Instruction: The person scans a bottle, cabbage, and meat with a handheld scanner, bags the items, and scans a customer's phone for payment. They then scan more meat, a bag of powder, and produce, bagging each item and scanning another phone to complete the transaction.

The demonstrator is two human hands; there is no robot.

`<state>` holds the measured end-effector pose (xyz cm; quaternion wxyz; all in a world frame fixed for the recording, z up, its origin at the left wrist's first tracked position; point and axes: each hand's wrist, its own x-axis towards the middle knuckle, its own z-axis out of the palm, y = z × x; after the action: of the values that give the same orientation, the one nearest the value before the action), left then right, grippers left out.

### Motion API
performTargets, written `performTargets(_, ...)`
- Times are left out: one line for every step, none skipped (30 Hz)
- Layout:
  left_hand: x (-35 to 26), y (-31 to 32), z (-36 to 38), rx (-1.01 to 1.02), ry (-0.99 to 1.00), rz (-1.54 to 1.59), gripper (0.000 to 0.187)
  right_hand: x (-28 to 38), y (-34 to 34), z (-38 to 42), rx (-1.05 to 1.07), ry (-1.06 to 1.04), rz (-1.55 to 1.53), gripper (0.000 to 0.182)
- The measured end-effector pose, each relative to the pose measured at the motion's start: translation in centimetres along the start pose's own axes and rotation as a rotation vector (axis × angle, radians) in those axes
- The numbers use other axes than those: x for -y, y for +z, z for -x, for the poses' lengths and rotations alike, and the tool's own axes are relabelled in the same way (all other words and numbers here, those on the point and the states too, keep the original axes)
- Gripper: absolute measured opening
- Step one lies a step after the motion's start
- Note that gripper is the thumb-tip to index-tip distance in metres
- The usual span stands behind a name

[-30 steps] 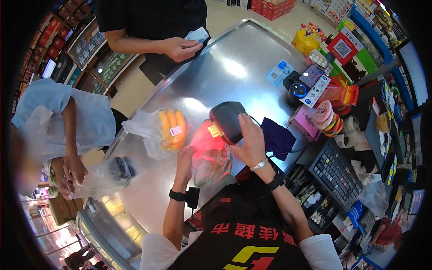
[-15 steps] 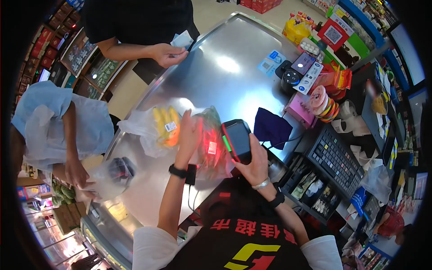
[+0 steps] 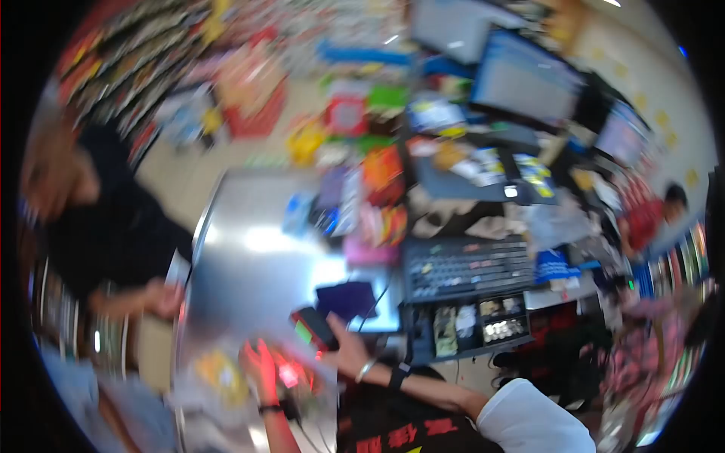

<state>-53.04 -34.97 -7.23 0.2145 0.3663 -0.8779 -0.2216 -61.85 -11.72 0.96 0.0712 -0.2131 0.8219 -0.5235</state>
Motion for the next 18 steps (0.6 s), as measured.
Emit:
performTargets(-0.4, -0.5, 0.3, 0.077, -0.020, -0.127, 0.050, -1.1, 0.6, 0.1, -0.018, -0.013, -0.003, 0.090)
performTargets(-0.7, -0.2, 0.8, 0.013, 0.011, -0.208, 0.053, -1.7, 0.9, 0.0, -0.012, -0.007, -0.021, 0.089)
performTargets(0.1, 1.0, 1.4, -0.058, 0.024, -0.335, 0.053, -1.9, 1.2, 0.1, 0.016, 0.001, -0.046, 0.089)
performTargets(-4.2, -1.8, 2.0, 0.052, 0.000, -0.294, 0.061, -2.1, 1.6, 0.5, 0.008, -0.016, -0.039, 0.088)
performTargets(-8.0, -4.8, 3.7, 0.166, -0.040, -0.268, 0.069, -1.9, 1.8, 0.6, 0.021, -0.031, -0.036, 0.087)
performTargets(-9.0, -4.2, 5.1, 0.144, 0.005, -0.304, 0.069, -1.4, 1.7, 0.7, 0.045, -0.020, -0.044, 0.087)
performTargets(-9.4, -4.0, 6.4, 0.122, 0.041, -0.346, 0.069, -0.9, 1.6, 0.8, 0.079, -0.008, -0.058, 0.087)
performTargets(-10.5, -4.3, 7.5, 0.096, 0.160, -0.429, 0.067, -0.8, 1.7, 0.7, 0.166, 0.036, -0.062, 0.089)
performTargets(-11.6, -4.9, 8.5, 0.068, 0.275, -0.513, 0.065, -0.8, 1.6, 0.6, 0.195, 0.006, -0.052, 0.089)
performTargets(-12.1, -5.3, 8.8, 0.041, 0.388, -0.599, 0.064, -0.8, 1.5, 0.5, 0.226, -0.022, -0.042, 0.090)
performTargets(-11.9, -5.3, 8.5, 0.066, 0.381, -0.572, 0.062, -0.9, 1.3, 0.5, 0.259, -0.050, -0.032, 0.090)
performTargets(-11.5, -5.1, 8.1, 0.091, 0.375, -0.544, 0.060, -0.8, 1.2, 0.3, 0.296, -0.038, -0.015, 0.091)
performTargets(-11.2, -4.8, 7.6, 0.115, 0.369, -0.516, 0.059, -0.9, 1.3, 0.3, 0.284, -0.052, -0.014, 0.091)
performTargets(-10.5, -4.1, 7.0, 0.066, 0.371, -0.504, 0.052, -1.0, 1.5, 0.3, 0.271, -0.066, -0.012, 0.090)
performTargets(-9.9, -3.7, 5.8, 0.104, 0.335, -0.496, 0.052, -1.1, 1.4, 0.2, 0.259, -0.080, -0.008, 0.090)
performTargets(-9.3, -3.6, 4.4, 0.144, 0.297, -0.488, 0.051, -1.1, 1.4, 0.3, 0.266, -0.074, -0.010, 0.091)
performTargets(-8.8, -3.5, 3.1, 0.183, 0.258, -0.479, 0.050, -1.1, 1.3, 0.3, 0.274, -0.069, -0.012, 0.091)
performTargets(-8.6, -3.4, 2.0, 0.198, 0.200, -0.533, 0.051, -1.0, 1.2, 0.3, 0.281, -0.065, -0.014, 0.091)
